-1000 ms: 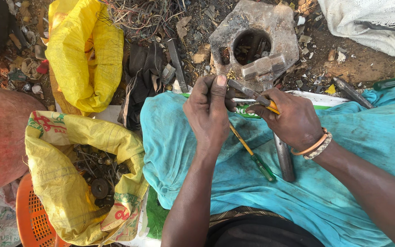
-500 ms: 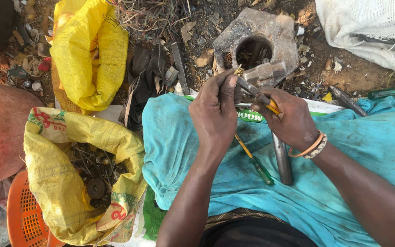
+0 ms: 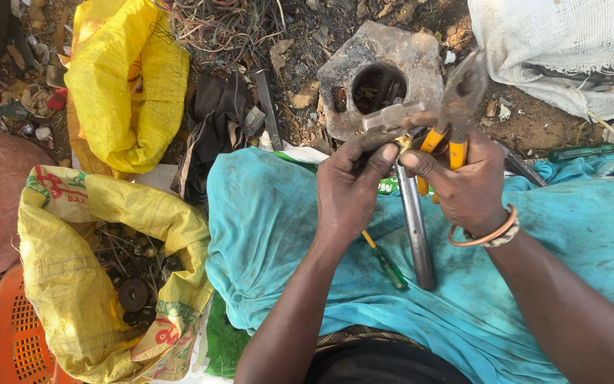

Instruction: The person sits on the ground at a stone anvil block and processes small brass and metal scrap parts. They hold each part, work it with a file and pliers, and use a hammer on the anvil, placing processed pieces aside while sorting through scrap in sacks around them.

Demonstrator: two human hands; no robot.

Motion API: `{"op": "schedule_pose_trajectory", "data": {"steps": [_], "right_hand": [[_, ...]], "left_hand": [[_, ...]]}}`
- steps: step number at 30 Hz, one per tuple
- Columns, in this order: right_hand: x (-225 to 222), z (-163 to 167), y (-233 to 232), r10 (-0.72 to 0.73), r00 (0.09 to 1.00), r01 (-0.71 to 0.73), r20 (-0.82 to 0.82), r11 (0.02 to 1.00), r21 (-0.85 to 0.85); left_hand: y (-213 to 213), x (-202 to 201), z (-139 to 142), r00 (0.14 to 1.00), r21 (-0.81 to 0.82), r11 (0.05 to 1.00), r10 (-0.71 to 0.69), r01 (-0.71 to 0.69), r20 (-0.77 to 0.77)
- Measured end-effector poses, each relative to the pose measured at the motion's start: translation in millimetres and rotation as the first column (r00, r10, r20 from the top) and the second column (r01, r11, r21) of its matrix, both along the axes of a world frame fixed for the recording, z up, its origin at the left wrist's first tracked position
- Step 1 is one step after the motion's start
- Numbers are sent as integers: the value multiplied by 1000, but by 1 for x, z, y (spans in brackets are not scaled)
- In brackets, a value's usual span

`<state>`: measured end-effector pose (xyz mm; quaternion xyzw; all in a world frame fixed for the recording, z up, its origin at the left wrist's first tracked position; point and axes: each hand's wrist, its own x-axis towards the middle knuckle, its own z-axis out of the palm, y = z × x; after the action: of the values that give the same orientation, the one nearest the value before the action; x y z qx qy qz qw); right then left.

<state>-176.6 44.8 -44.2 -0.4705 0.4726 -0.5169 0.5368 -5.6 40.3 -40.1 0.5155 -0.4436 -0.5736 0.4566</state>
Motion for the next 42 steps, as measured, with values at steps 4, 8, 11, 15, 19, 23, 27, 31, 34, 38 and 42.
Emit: {"op": "schedule_pose_trajectory", "data": {"steps": [4, 8, 11, 15, 19, 23, 27, 31, 34, 38, 42], "right_hand": [[-9, 8, -2, 13, 996, -12, 91, 1000, -6], [-12, 11, -1, -3, 1000, 3, 6, 1000, -16], [-12, 12, 0, -19, 999, 19, -46, 1000, -17], [-10, 13, 0, -27, 998, 25, -50, 999, -46], [-8, 16, 2, -46, 984, 18, -173, 987, -160], [-8, 18, 4, -89, 886, -38, -455, 964, -264], [-8, 13, 3, -103, 899, -27, -426, 957, -289], [-6, 5, 4, -102, 923, -33, -371, 940, -340], [-4, 2, 5, -112, 925, -32, -363, 929, -368], [-2, 0, 5, -134, 916, -35, -379, 913, -406], [-4, 3, 3, -90, 937, -26, -337, 945, -327]], "left_hand": [[0, -10, 3, 985, 111, 993, -22, 41, -171], [-2, -10, 15, 991, 104, 992, -52, 66, -125], [-4, -5, 23, 991, 104, 987, -114, 121, -73], [-9, -4, 26, 986, 97, 983, -148, 155, -80], [-11, -2, 25, 986, 119, 980, -165, 161, 26], [-9, -2, 24, 985, 97, 983, -160, 154, 57], [-9, -7, 22, 988, 98, 987, -137, 130, 69], [-6, -14, 24, 982, 86, 995, -71, 56, 176], [-2, -19, 27, 970, 113, 994, -36, 9, 240], [0, -21, 28, 942, -16, 1000, 11, -6, 335], [-4, -5, 20, 982, 83, 994, -89, 76, 166]]}}
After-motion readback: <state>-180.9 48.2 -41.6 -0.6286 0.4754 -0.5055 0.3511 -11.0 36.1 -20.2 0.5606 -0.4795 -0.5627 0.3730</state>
